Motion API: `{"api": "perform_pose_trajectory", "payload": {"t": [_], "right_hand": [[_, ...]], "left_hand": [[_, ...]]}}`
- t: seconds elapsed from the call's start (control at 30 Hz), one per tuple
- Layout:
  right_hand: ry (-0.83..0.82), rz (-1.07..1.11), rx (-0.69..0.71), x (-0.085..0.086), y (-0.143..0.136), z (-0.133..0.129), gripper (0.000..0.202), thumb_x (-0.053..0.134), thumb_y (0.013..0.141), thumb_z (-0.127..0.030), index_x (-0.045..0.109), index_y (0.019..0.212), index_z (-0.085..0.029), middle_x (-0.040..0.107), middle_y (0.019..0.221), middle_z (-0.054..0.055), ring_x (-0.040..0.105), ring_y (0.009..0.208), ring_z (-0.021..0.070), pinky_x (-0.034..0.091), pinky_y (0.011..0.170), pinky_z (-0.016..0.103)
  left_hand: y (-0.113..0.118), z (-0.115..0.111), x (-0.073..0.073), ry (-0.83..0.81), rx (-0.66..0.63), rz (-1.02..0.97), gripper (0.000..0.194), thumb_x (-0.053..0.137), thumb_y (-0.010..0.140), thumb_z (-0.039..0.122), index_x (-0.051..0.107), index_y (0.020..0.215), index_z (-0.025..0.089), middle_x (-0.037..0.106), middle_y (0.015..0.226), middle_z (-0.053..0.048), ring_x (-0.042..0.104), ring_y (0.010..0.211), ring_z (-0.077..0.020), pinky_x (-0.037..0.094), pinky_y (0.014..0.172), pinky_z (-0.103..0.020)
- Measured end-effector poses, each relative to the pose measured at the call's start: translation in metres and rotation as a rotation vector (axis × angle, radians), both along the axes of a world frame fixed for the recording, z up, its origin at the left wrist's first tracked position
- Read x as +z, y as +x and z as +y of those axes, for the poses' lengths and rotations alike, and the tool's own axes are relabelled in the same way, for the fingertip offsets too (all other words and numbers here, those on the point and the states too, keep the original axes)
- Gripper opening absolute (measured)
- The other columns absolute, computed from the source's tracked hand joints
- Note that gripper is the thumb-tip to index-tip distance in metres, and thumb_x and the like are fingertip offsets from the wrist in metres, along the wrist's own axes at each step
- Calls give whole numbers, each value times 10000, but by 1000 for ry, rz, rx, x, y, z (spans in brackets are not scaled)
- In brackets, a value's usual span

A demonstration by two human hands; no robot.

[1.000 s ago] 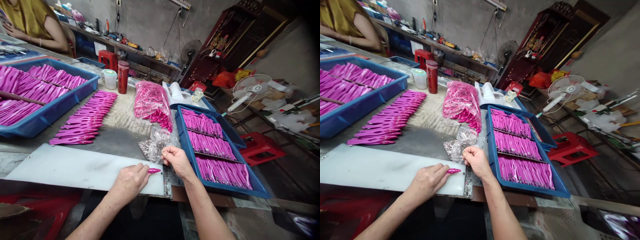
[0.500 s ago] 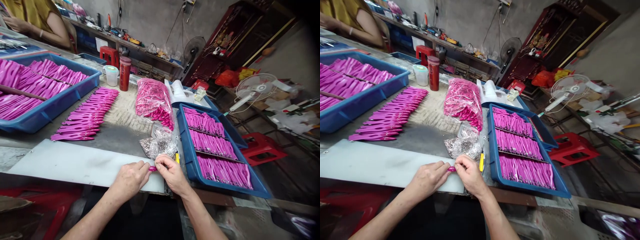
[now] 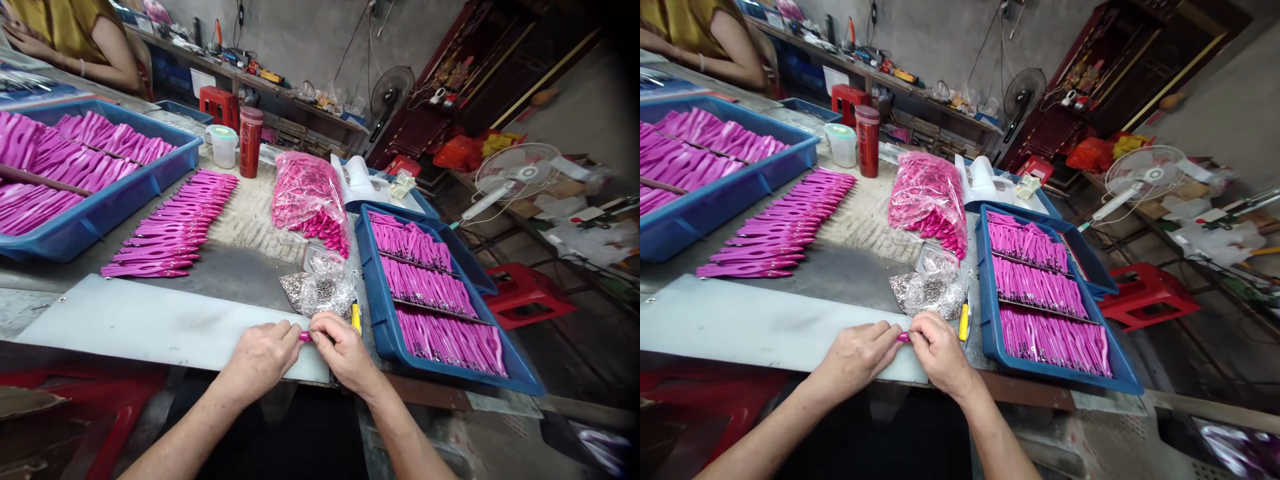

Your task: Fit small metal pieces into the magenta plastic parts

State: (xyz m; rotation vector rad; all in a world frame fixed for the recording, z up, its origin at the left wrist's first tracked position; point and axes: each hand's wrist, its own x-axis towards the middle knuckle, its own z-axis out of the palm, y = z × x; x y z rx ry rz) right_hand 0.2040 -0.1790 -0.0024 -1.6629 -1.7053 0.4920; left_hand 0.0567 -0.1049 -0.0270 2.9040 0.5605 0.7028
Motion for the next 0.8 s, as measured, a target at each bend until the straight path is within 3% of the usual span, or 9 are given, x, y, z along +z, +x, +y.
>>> {"api": "perform_pose_trajectory", "payload": {"t": [0.8], "right_hand": [[-62,-154,-54,2,-9,3,181,381,723,-53,447,619,-185,501,686,19,445,674,140,366,628,259]], "left_hand": [[-1,-3,-4,111,-35,104,133,405,821,130,463,711,177,477,628,0,473,523,-148,324,444,-272]]}}
